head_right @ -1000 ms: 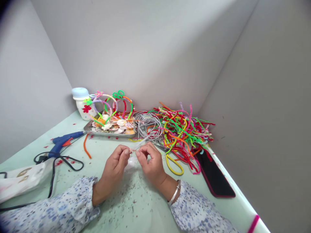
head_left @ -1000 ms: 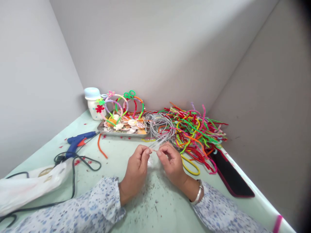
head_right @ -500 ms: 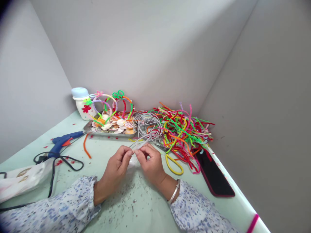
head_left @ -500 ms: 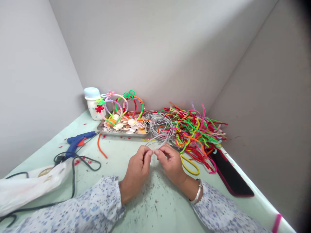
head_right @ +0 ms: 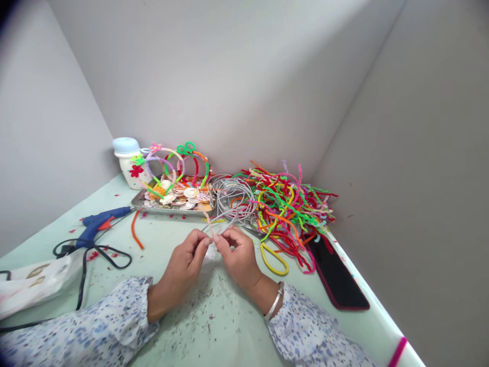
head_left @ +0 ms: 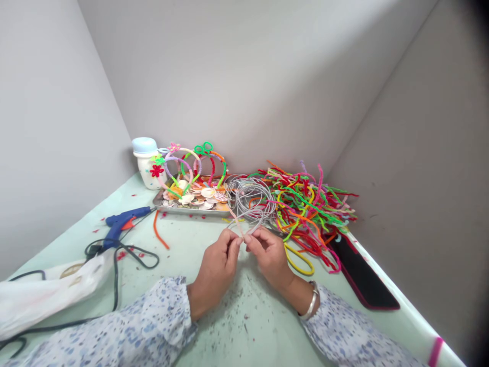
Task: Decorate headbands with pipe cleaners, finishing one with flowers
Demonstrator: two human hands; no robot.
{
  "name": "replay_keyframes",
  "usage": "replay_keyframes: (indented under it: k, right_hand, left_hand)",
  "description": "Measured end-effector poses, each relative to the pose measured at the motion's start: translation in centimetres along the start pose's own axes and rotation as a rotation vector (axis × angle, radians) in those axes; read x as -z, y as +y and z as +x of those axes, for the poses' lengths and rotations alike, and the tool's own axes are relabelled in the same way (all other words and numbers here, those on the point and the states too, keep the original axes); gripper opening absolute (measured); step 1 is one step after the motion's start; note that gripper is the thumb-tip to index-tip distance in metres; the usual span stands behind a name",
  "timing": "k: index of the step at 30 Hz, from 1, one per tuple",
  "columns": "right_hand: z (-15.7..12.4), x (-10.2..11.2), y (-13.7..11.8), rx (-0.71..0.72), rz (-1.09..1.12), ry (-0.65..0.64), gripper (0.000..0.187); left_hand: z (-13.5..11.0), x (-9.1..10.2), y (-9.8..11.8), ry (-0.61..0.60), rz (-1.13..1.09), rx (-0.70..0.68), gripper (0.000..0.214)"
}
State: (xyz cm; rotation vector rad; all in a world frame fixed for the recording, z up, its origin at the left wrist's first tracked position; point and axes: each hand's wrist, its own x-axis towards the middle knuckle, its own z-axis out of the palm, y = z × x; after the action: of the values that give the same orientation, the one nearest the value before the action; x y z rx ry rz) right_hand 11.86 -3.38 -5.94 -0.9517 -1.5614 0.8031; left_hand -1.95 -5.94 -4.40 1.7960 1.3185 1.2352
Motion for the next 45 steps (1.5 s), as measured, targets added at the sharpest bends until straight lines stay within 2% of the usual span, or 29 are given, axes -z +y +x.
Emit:
replay_keyframes:
  k: [8, 14, 19, 26, 45]
  right_hand:
    - [0.2, -0.1, -0.6, -0.066, 0.149, -0.001, 0.019]
    - [0.3, 0.0, -0.3, -0.120, 0.275, -0.062, 0.020]
    - [0.4, -0.1, 0.3, -0.175, 0.300, -0.057, 0.029]
    - [0.4, -0.2, 0.6, -0.179, 0.359, -0.060, 0.022]
    - [0.5, -0.3, 1.1, -0.240, 0.422, -0.069, 0.023]
  left_hand:
    - [0.0, -0.1, -0.2, -0.031, 0.007, -0.009, 0.018]
    - [-0.1, -0.1, -0.3, -0.039, 0.007, -0.010, 0.019]
    - [0.1, -0.1, -0.4, -0.050, 0.021, 0.001, 0.019]
    - [0.2, -0.2, -0.5, -0.050, 0.025, -0.011, 0.020]
    - [0.1, -0.3, -0.6, -0.076, 0.012, 0.006, 0.021]
